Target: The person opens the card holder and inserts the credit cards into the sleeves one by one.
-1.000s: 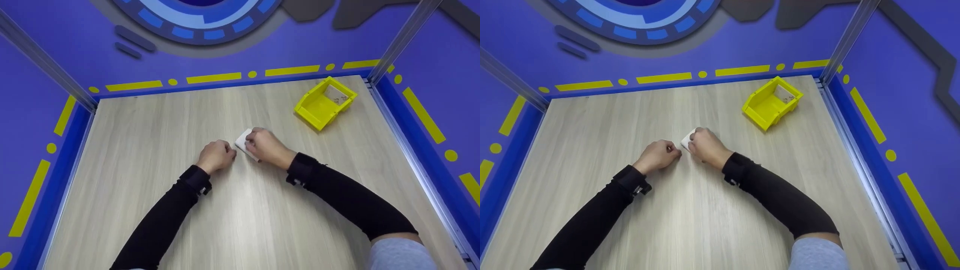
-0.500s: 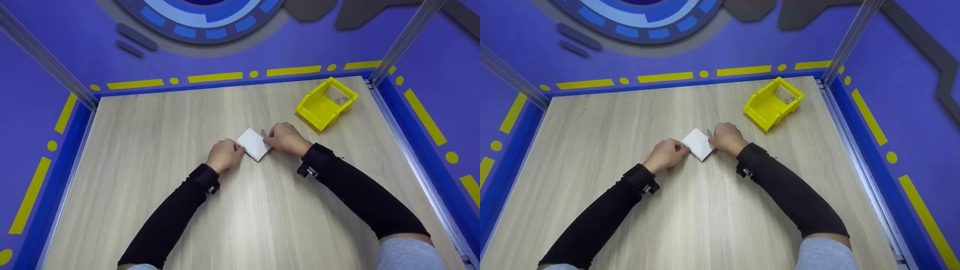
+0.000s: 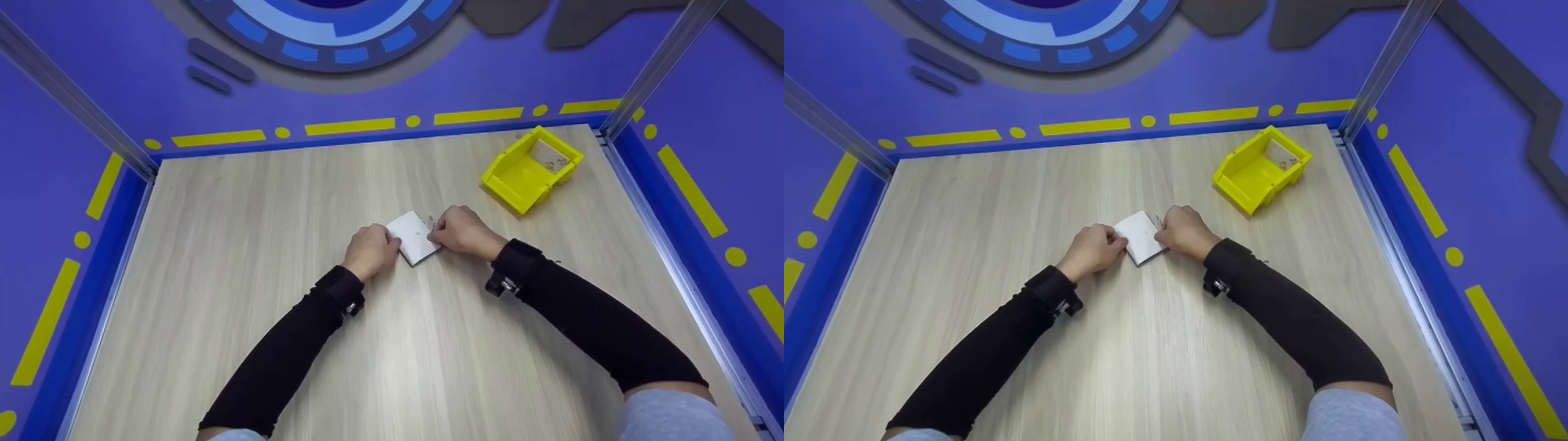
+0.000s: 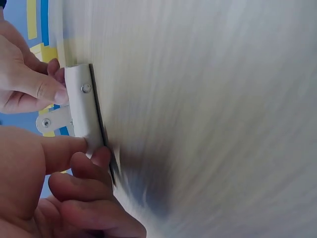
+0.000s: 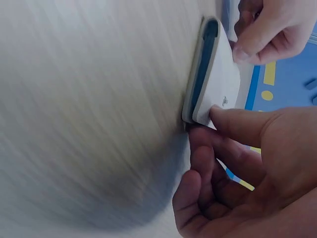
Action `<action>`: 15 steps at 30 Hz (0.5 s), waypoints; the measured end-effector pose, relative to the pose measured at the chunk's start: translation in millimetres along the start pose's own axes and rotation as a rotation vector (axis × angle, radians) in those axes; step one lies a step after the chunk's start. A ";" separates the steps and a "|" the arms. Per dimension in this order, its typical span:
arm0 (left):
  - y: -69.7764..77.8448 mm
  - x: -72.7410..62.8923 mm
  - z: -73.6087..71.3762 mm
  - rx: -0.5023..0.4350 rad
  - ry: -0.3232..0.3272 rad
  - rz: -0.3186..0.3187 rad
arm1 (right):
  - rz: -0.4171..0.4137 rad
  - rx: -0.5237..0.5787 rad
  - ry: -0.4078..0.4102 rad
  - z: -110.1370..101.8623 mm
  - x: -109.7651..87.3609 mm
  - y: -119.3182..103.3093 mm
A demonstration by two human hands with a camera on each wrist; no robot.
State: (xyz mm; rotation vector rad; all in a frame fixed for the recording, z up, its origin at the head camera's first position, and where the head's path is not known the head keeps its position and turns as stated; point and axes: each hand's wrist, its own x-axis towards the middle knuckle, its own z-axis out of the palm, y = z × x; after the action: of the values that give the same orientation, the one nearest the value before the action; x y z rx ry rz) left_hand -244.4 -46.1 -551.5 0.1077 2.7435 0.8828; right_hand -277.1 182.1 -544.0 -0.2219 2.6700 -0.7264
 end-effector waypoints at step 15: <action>2.5 2.7 -2.0 0.013 0.015 -0.009 | -0.013 0.133 0.013 16.4 -17.5 6.5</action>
State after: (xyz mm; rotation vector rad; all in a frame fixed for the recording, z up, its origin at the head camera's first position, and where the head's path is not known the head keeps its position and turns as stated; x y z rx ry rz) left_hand -247.6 -44.8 -549.1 0.0914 2.7615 0.8668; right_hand -255.1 184.4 -555.1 -0.1995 2.6222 -0.9087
